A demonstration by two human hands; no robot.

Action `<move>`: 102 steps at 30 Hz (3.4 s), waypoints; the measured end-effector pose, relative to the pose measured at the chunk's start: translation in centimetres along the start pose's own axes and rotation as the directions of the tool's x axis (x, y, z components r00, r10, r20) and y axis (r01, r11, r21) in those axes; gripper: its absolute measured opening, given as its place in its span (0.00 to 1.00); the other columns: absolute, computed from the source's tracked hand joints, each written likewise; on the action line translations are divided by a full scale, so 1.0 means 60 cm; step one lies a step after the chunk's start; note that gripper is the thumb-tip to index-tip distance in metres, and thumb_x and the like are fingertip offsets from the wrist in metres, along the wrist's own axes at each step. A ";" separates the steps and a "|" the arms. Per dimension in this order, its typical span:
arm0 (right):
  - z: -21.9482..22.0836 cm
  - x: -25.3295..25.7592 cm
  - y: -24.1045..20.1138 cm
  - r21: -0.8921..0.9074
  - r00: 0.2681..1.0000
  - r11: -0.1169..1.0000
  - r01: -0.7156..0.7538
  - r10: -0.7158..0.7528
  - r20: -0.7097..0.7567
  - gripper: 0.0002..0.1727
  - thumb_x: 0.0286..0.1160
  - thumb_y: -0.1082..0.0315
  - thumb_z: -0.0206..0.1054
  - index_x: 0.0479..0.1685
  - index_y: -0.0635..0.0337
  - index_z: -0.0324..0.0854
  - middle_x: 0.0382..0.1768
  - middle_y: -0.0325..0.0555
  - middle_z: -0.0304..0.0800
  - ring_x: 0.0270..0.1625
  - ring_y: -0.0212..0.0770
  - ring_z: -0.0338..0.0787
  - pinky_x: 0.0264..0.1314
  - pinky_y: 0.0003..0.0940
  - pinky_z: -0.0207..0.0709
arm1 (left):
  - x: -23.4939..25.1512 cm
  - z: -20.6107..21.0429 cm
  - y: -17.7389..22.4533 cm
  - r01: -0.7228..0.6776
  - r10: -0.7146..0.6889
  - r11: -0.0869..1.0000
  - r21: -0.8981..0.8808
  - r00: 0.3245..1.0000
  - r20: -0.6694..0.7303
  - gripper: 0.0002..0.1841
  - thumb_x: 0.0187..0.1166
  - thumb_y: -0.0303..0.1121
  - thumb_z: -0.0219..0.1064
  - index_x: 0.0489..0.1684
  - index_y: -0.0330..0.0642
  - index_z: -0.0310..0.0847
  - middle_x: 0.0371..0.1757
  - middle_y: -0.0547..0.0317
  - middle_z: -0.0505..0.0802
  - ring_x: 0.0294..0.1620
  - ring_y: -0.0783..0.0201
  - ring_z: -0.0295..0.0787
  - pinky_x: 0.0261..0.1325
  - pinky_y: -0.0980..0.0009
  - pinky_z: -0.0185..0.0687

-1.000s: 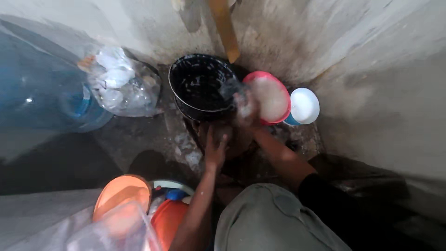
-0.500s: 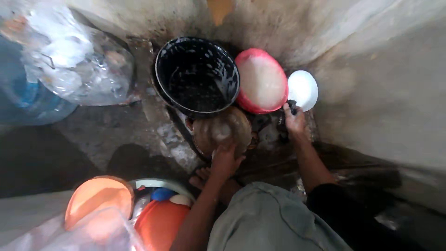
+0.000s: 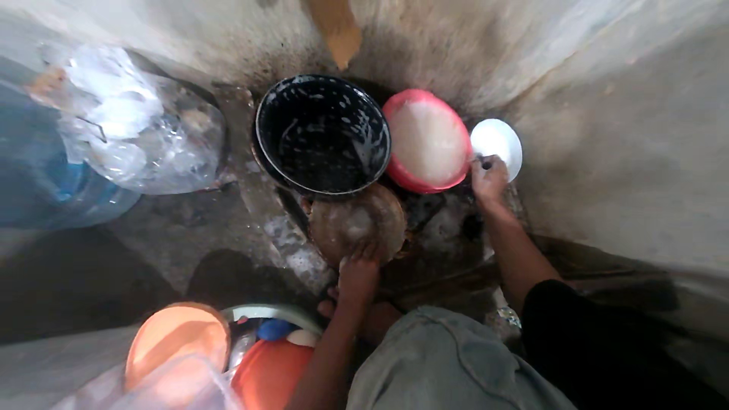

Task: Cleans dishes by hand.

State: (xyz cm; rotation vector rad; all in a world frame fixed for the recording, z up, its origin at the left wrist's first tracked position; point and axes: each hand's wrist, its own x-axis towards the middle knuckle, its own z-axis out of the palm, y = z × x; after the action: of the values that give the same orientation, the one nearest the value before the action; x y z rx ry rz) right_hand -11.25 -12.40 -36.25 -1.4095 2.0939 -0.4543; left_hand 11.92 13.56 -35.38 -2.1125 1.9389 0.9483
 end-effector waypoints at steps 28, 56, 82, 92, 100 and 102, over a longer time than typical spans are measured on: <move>0.027 -0.051 -0.001 0.303 0.928 0.891 -0.339 0.263 0.263 0.25 0.67 0.54 0.77 0.57 0.63 0.84 0.47 0.55 0.90 0.48 0.49 0.89 0.51 0.55 0.84 | -0.065 0.036 -0.018 -0.085 0.015 0.973 -0.213 0.950 -0.313 0.19 0.88 0.49 0.58 0.66 0.55 0.89 0.70 0.66 0.91 0.80 0.58 0.80 0.89 0.51 0.64; -0.066 -0.089 0.051 -0.123 0.967 0.983 -0.135 0.158 0.202 0.29 0.78 0.57 0.69 0.75 0.64 0.76 0.67 0.69 0.84 0.71 0.68 0.82 0.72 0.72 0.71 | 0.134 -0.110 0.113 0.217 -0.336 0.397 -0.892 0.939 0.079 0.20 0.84 0.41 0.69 0.66 0.38 0.76 0.55 0.39 0.89 0.53 0.47 0.88 0.57 0.48 0.84; -0.294 -0.168 0.113 -0.202 0.987 0.979 -0.031 0.063 0.149 0.23 0.78 0.59 0.69 0.67 0.63 0.82 0.53 0.66 0.88 0.54 0.62 0.88 0.59 0.69 0.77 | 0.023 -0.083 0.164 0.083 0.164 0.277 -0.957 0.978 0.132 0.15 0.78 0.44 0.75 0.42 0.38 0.89 0.89 0.52 0.69 0.78 0.64 0.77 0.76 0.62 0.78; -0.345 -0.164 0.086 -0.354 0.986 0.935 0.022 0.038 0.162 0.25 0.81 0.52 0.66 0.62 0.66 0.83 0.52 0.72 0.87 0.56 0.70 0.86 0.59 0.77 0.72 | 0.020 -0.098 0.164 0.166 0.207 0.248 -0.955 0.953 0.219 0.17 0.83 0.44 0.69 0.44 0.36 0.88 0.80 0.50 0.80 0.72 0.65 0.82 0.74 0.64 0.80; -0.377 -0.169 0.031 -0.503 0.992 0.864 0.025 0.041 0.120 0.24 0.84 0.50 0.62 0.47 0.66 0.85 0.42 0.71 0.88 0.48 0.72 0.87 0.51 0.80 0.71 | 0.025 -0.077 0.179 0.307 0.252 -0.119 -0.944 0.929 0.271 0.17 0.88 0.37 0.64 0.57 0.27 0.83 0.56 0.45 0.93 0.60 0.56 0.92 0.69 0.58 0.88; -0.380 -0.170 0.019 -0.516 0.994 0.856 0.031 0.026 0.103 0.24 0.83 0.49 0.62 0.46 0.65 0.86 0.41 0.71 0.88 0.47 0.73 0.87 0.49 0.80 0.71 | 0.024 -0.077 0.181 0.335 0.265 -0.136 -0.932 0.919 0.291 0.18 0.89 0.37 0.62 0.61 0.28 0.82 0.59 0.45 0.92 0.62 0.56 0.92 0.70 0.57 0.88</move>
State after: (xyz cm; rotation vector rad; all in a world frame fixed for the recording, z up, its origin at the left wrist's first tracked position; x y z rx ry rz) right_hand -23.43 -3.32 -16.41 -1.6819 2.2190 0.2101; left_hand 3.43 8.21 -29.03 -1.8086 0.5514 3.3656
